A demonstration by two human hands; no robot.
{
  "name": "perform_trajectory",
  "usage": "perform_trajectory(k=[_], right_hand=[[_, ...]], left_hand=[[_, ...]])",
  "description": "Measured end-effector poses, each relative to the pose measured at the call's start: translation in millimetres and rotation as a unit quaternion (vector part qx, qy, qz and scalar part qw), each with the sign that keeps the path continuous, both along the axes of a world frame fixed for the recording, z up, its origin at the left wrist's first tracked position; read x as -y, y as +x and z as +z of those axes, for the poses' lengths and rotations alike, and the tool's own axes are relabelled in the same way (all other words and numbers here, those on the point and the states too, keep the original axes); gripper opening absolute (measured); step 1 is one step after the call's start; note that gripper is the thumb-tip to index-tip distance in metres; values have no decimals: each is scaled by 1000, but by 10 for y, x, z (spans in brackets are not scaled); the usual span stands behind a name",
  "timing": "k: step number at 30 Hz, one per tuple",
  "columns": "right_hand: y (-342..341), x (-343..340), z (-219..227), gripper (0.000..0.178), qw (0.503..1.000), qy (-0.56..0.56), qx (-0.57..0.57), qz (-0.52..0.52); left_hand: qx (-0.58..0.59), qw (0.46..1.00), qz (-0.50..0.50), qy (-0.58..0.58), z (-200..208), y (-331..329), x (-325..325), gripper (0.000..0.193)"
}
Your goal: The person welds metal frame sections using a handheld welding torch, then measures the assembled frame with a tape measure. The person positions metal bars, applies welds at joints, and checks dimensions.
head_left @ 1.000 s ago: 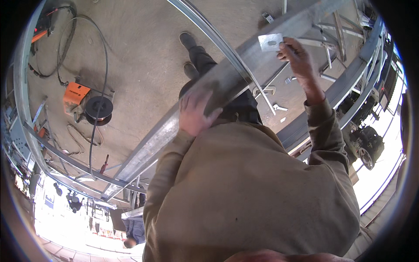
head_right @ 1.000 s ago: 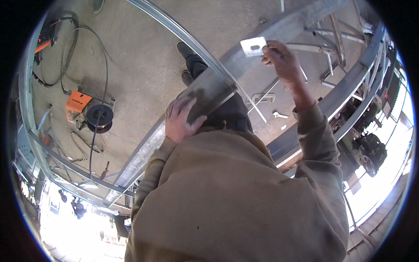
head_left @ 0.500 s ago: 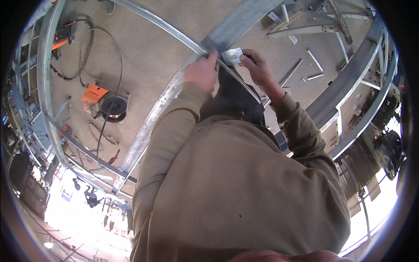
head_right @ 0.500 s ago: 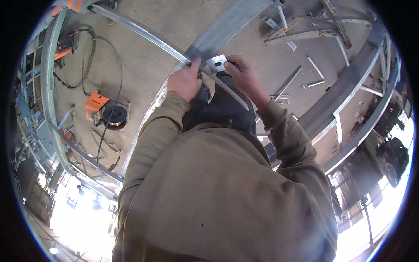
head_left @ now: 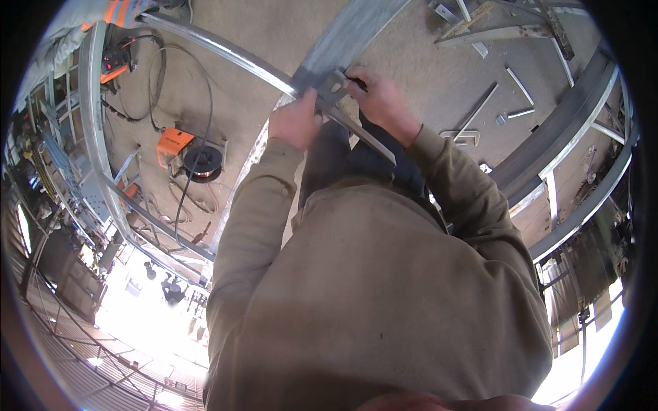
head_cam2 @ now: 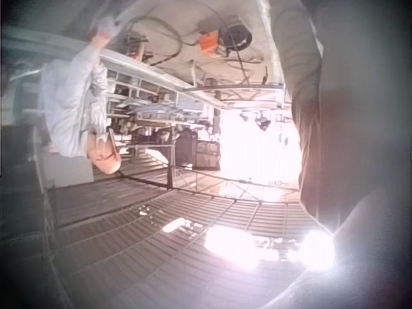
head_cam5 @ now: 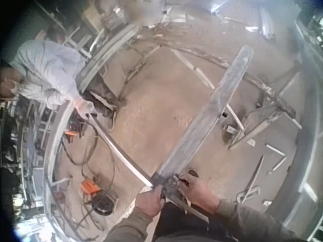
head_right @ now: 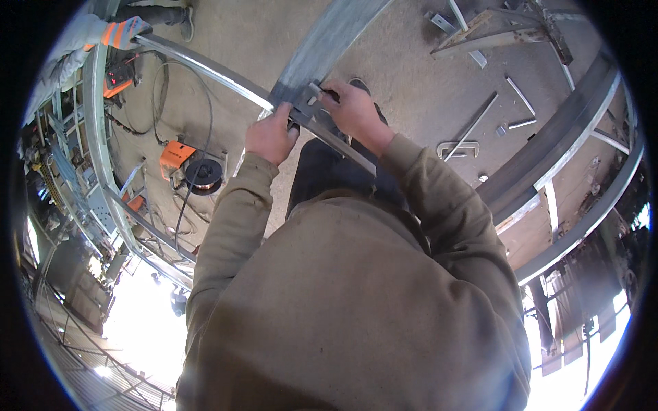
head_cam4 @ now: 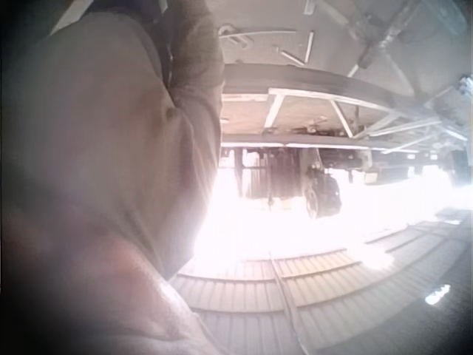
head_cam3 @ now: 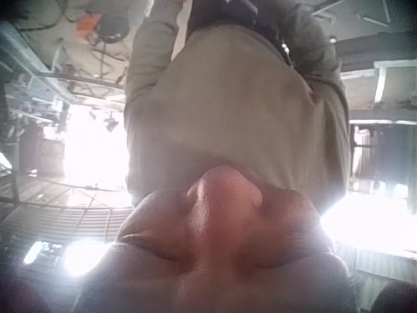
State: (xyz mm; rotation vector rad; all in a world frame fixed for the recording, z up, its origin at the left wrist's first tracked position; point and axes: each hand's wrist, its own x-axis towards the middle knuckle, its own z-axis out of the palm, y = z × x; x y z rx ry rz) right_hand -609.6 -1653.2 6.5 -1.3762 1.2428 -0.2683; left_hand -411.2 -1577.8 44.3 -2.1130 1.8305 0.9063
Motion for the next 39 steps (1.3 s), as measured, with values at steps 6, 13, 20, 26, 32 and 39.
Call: perform_trajectory(k=[6, 13, 20, 26, 32, 39], right_hand=[[76, -76, -114, 29, 998, -61, -16, -12], [161, -268, -244, 28, 957, 220, 135, -134], [155, -296, -168, 31, 928, 300, 174, -138], [258, -331, -115, 30, 944, 247, 132, -172], [239, -319, -72, 22, 946, 262, 121, -148], [246, -352, -99, 30, 974, 178, 62, -124]], left_hand=[[8, 1000, -4, -8, 28, -8, -9, 39], [-51, 988, 94, -110, -21, -54, -213, 44], [47, 989, 139, -2, -46, -50, -510, 62], [-46, 980, 73, -182, 20, 96, -290, 69], [-234, 857, 397, -230, 52, 842, 390, 61], [-490, 476, 729, 39, -426, 769, 642, 22]])
